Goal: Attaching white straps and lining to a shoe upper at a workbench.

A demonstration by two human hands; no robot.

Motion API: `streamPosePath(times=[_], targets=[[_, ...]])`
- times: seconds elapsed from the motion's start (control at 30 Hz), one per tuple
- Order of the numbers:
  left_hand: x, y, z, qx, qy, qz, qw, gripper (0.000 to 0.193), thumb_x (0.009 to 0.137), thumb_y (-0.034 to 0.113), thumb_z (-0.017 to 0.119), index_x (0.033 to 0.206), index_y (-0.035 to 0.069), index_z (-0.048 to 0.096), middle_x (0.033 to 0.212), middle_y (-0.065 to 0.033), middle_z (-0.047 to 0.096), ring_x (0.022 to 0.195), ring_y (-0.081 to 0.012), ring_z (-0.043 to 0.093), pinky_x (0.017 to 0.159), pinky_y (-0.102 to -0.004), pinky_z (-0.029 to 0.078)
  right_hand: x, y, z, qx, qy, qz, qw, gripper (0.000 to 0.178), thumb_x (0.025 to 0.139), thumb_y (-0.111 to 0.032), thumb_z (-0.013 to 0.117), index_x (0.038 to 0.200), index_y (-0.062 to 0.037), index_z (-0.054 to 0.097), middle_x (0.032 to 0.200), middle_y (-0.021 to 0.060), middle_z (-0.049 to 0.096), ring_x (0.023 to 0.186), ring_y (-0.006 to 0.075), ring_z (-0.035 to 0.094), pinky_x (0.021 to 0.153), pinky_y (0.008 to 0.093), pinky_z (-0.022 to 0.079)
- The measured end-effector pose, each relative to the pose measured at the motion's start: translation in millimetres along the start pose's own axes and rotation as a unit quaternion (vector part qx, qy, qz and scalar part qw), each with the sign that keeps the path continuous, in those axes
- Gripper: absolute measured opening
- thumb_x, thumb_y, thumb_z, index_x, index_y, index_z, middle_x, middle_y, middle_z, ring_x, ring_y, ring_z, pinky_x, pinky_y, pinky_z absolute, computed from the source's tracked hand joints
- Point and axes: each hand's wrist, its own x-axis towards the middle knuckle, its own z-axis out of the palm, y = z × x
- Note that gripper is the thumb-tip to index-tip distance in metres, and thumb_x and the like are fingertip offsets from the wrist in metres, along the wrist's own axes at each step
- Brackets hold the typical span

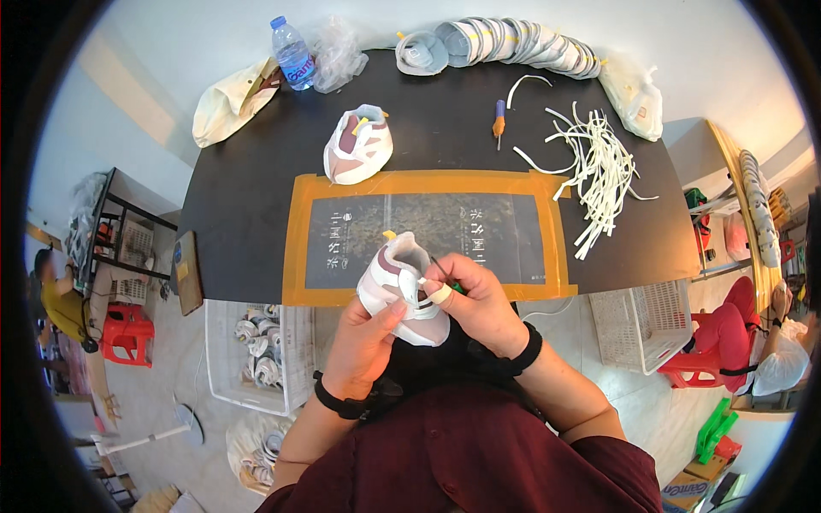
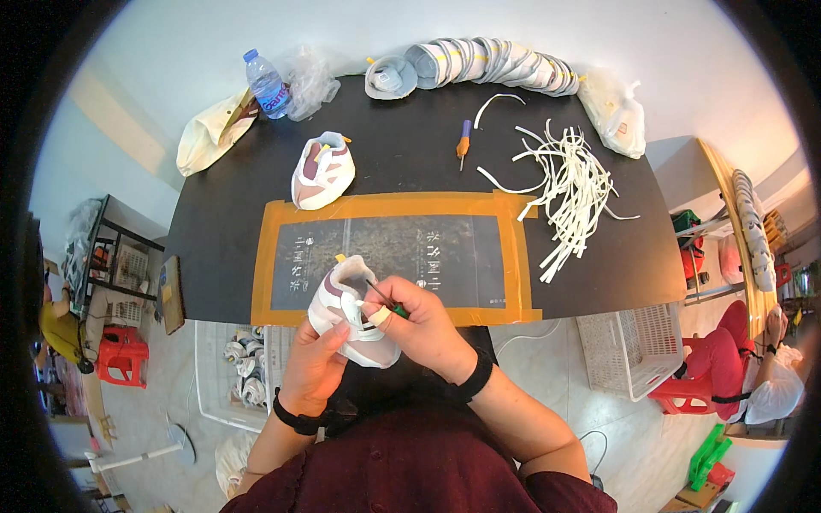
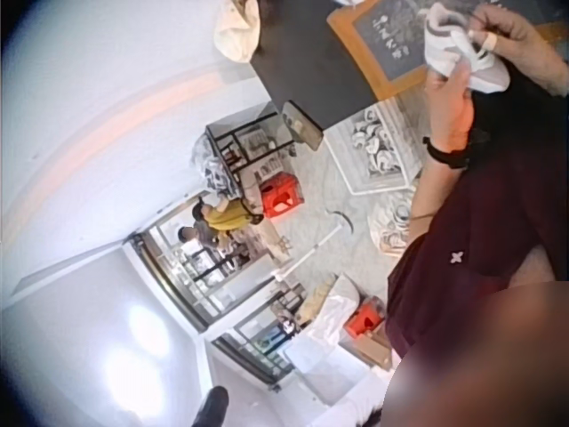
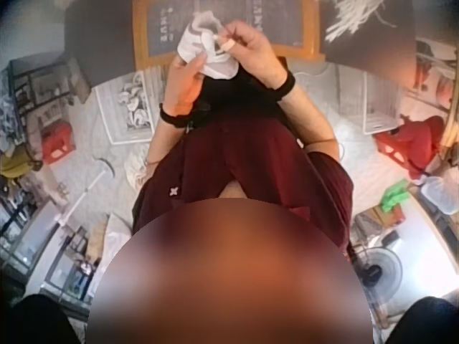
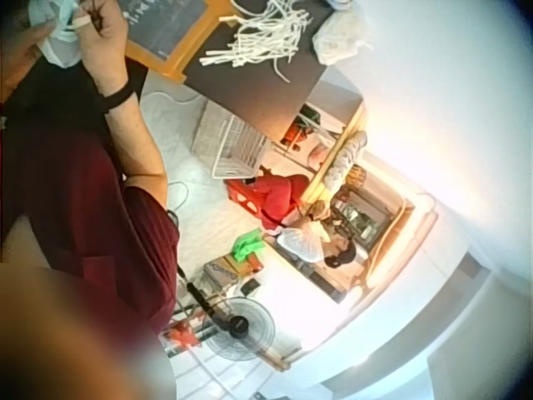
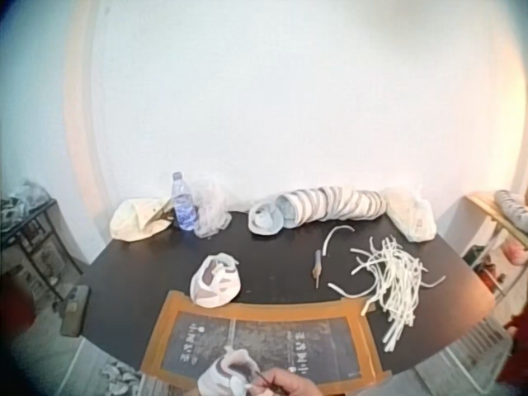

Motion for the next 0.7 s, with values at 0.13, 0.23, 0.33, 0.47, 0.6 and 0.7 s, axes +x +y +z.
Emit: streamPosePath(times=[0.13,0.23,0.33,0.47,0.6,0.7], targets=[[2.0,-0.6,6.2,-0.024,0.023,0.018,0.999,0.039,0.094,0.007,0.064,0.132,0.007,0.056,0.124,-0.0045,0.063,0.114,-0.0157,0.060,0.097,-0.0346,0.049,-0.1,-1.9,-4.0,-0.099,-0.010,-0.067,0.993,0.007,0.091,-0.010,0.069,0.093,-0.0051,0.064,0.085,0.0003,0.057,0.079,0.0098,0.053,0.073,0.0237,0.044],[0.4,1.2,13.9,-0.027,0.032,0.046,0.998,0.039,0.094,0.007,0.064,0.131,0.006,0.056,0.123,-0.0043,0.063,0.113,-0.0156,0.060,0.097,-0.0346,0.048,-1.8,-4.5,-2.0,-0.174,0.015,-0.124,0.977,0.008,0.088,-0.009,0.073,0.091,-0.0054,0.066,0.083,0.0005,0.057,0.076,0.0105,0.052,0.068,0.0247,0.042],[-0.1,2.8,21.4,-0.015,0.044,0.069,0.997,0.034,0.093,0.007,0.066,0.126,0.004,0.059,0.118,-0.0048,0.065,0.107,-0.0138,0.062,0.093,-0.0314,0.048,-4.6,-6.8,0.6,-0.169,0.032,-0.112,0.979,0.009,0.085,-0.009,0.075,0.089,-0.0056,0.067,0.083,0.0021,0.058,0.076,0.0131,0.053,0.067,0.0261,0.043],[-0.8,-0.1,19.0,0.023,0.028,0.089,0.995,0.034,0.092,0.006,0.067,0.125,0.004,0.059,0.117,-0.0045,0.065,0.107,-0.0132,0.061,0.094,-0.0306,0.047,-4.6,-7.1,2.6,-0.188,0.043,-0.129,0.973,0.010,0.085,-0.010,0.075,0.089,-0.0055,0.068,0.082,0.0021,0.059,0.075,0.0135,0.054,0.066,0.0270,0.043],[-2.8,-0.2,18.6,0.032,0.047,0.093,0.994,0.035,0.090,0.003,0.068,0.124,0.003,0.060,0.117,-0.0041,0.065,0.106,-0.0125,0.061,0.094,-0.0299,0.047,-6.0,-8.6,3.7,-0.195,0.029,-0.103,0.975,0.012,0.083,-0.006,0.074,0.093,-0.0039,0.068,0.086,0.0059,0.061,0.079,0.0167,0.060,0.070,0.0281,0.048],[-3.0,-0.9,17.3,0.037,0.049,0.091,0.994,0.036,0.089,0.002,0.068,0.124,0.003,0.060,0.117,-0.0038,0.065,0.106,-0.0121,0.061,0.094,-0.0297,0.047,-5.7,-5.0,6.9,-0.186,0.041,-0.111,0.975,0.011,0.084,-0.009,0.075,0.091,-0.0045,0.068,0.082,0.0041,0.059,0.076,0.0156,0.057,0.068,0.0279,0.046]])
